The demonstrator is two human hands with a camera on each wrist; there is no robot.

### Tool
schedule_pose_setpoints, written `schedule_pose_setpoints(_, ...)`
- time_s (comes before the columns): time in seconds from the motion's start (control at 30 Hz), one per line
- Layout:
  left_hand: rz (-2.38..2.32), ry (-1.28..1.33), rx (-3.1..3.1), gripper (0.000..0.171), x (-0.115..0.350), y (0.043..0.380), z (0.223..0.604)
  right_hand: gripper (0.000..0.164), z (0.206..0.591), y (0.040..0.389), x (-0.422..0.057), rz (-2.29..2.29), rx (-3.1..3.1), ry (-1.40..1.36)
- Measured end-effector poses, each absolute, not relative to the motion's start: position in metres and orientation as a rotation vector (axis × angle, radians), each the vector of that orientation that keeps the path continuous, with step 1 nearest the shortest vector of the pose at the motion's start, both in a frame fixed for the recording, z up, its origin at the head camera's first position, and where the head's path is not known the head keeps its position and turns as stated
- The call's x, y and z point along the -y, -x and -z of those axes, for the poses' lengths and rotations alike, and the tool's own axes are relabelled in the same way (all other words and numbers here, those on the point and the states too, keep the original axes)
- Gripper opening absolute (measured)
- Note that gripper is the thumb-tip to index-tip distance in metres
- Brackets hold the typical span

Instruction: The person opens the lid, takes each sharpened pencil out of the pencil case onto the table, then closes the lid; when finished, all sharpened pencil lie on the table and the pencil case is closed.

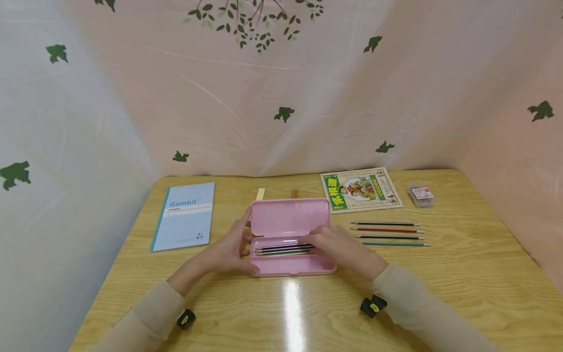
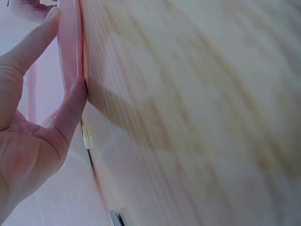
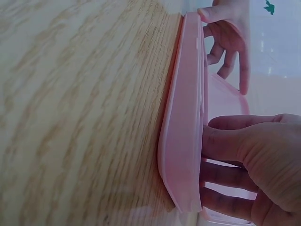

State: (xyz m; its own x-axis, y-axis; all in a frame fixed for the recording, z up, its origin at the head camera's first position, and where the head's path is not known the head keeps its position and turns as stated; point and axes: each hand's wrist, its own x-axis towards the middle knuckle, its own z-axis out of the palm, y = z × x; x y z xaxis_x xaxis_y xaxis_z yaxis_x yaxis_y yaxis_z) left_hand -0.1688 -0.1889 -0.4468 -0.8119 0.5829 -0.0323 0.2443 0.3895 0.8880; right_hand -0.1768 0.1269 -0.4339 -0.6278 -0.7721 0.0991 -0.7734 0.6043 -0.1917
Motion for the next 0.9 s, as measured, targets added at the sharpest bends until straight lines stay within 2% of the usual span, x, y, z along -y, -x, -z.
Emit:
schedule_pose_setpoints(0.4,-1.421,-0.738,-2.276,0.15,0.1896,0.1685,0.4458,0.034,0.4328,0.1763,-0.1245,-0.42,2.858,-1.326)
schedule_pose_setpoints(0.67,-1.464,-0.737,-2.236,0.151,0.1892,0.1692,0.448,0.028,0.4328,0.177,-0.1231,-0.423,2.846,-1.351)
schedule_pose_setpoints(0.9,-1.461,-0.737,-2.239,0.151,0.1891,0.1689,0.447,0.033,0.4312,0.1756,-0.1218,-0.355,2.842,-1.348)
